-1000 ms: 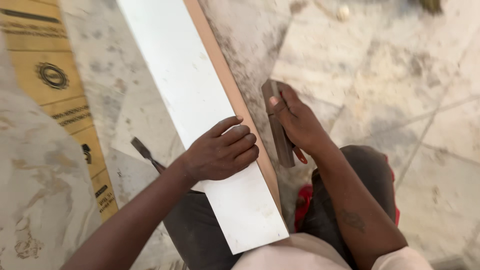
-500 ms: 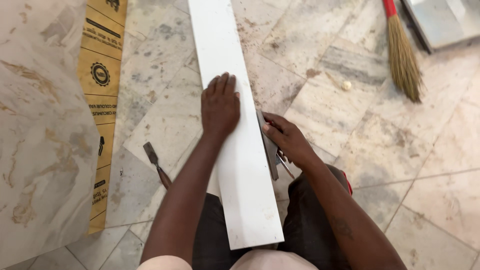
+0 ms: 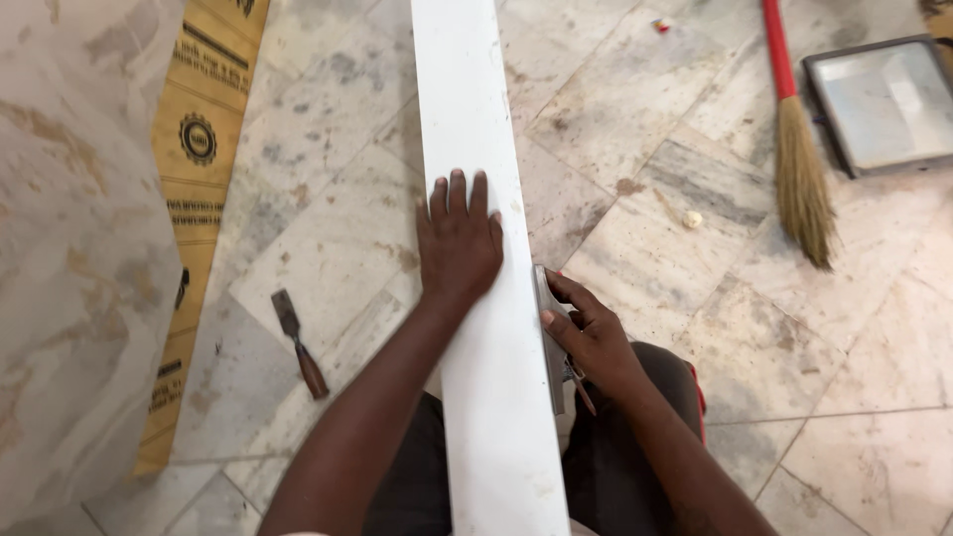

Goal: The person is sanding a long, white-painted wooden plank using a sanding block. They hold the plank with one hand and move the sanding block back and forth along the surface and edges to smooth it.

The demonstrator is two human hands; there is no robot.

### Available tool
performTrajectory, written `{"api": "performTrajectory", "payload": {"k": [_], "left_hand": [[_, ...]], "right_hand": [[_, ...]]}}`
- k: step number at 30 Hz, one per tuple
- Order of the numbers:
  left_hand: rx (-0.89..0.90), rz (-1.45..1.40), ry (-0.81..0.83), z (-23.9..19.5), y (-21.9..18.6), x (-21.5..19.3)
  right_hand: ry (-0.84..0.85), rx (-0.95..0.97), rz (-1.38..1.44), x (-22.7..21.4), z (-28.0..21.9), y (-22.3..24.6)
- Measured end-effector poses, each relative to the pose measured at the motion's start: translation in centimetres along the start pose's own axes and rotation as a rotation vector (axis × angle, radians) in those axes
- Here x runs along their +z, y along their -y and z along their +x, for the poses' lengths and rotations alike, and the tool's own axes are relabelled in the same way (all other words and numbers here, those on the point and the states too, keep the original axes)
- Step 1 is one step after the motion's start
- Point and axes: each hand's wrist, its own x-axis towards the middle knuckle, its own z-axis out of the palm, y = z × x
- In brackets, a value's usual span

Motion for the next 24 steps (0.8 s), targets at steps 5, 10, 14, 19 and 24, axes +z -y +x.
{"api": "performTrajectory", "payload": {"k": [5, 10, 14, 19, 24], "left_hand": [[-0.071, -0.011, 0.161, 1.8, 1.4, -1.5], [0.006, 0.033, 0.003, 1.2, 0.9, -0.9], [-0.003, 0.028, 0.045, 1.4, 1.1, -1.7], [-0.03, 0.059, 0.129, 1.3, 0.8, -2.0], [-0.018, 0.061, 0.153, 1.1, 0.8, -1.7]], "right_hand": [[-0.072, -0.199, -0.138, 1.1, -0.5, 1.0], [-0.029, -0.227, 0.008, 0.9, 1.9, 1.7], [-0.034, -0.204, -0.092, 0.5, 6.1, 3.3], [-0.051, -0.06, -0.031, 0.1, 14.7, 4.8], [-0.086, -0.24, -0.086, -1.6, 29.4, 7.0]]}}
